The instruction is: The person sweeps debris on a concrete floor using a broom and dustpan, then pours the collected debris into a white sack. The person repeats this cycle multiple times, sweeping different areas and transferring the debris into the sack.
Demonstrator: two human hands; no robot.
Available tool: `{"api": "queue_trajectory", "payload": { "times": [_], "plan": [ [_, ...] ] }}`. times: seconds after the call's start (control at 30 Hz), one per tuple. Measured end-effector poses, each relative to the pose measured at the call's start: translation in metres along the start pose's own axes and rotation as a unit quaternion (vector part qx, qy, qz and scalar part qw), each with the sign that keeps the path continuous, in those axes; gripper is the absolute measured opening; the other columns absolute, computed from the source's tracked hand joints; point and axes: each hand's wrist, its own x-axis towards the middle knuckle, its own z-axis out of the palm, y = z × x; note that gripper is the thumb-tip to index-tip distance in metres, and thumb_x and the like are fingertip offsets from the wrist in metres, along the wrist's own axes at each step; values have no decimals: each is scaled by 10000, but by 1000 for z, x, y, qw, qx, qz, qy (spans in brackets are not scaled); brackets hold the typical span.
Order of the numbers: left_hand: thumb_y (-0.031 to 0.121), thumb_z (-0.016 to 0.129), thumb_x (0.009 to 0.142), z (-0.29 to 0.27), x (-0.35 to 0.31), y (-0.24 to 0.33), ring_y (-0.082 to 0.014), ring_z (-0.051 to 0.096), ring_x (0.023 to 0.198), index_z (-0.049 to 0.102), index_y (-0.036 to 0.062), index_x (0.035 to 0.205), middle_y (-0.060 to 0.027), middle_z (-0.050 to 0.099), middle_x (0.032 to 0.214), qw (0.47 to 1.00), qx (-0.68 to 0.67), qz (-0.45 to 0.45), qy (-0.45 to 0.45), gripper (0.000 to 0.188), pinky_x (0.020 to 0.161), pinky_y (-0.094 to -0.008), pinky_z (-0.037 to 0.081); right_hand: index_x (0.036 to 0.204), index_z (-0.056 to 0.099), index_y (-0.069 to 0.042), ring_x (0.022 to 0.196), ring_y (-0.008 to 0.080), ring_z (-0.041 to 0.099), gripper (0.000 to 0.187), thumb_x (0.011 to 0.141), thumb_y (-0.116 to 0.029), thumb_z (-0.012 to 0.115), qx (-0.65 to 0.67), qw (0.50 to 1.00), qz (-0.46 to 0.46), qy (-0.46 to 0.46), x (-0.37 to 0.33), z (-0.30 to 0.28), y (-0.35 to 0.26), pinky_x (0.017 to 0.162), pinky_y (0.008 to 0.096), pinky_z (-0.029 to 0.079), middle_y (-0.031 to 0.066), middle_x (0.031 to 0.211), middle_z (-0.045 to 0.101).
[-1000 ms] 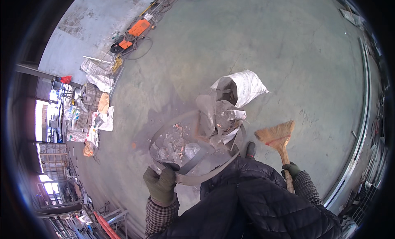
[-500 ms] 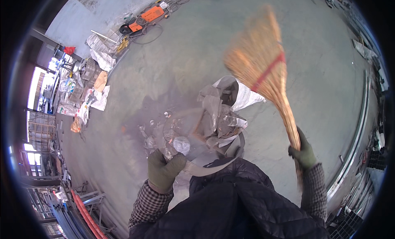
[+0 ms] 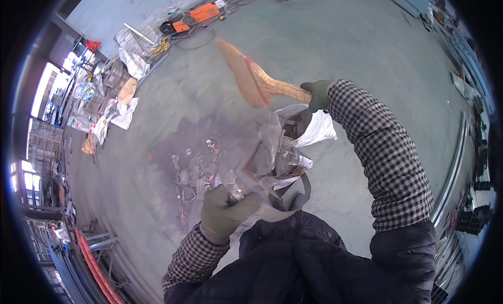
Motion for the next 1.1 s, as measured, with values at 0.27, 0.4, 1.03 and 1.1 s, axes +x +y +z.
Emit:
{"api": "queue_trajectory", "payload": {
  "times": [0.27,0.4,1.03,1.1],
  "plan": [
    [147,842,850,-16,20,-1,-35,576,589,752,4,949,3,684,709,980,122,158,-22,196,498,-243,430,1537,450,-192,802,235,736,864,742,-162,786,-16,997,36,-63,-34,-51,11,720,378,615,141,1061,738],
    [189,852,855,-16,31,-8,-42,585,586,752,-3,953,-20,699,706,998,-41,-26,-27,238,495,-247,431,1575,399,-197,760,189,713,891,763,-142,762,5,992,104,-67,-86,-65,36,711,356,606,142,1063,731],
    [228,882,819,-30,58,12,-88,563,562,753,1,932,-43,637,645,991,28,33,-124,285,511,-272,426,1527,466,-183,995,334,716,781,783,-217,702,-42,991,122,17,-187,-27,91,912,424,555,168,1091,732],
    [184,860,826,-33,59,19,-76,577,597,745,-3,936,-38,653,668,989,16,22,-145,246,532,-266,443,1529,460,-184,1010,332,713,763,802,-214,691,-35,991,122,38,-174,-19,82,905,425,558,167,1095,732]
  ]
}}
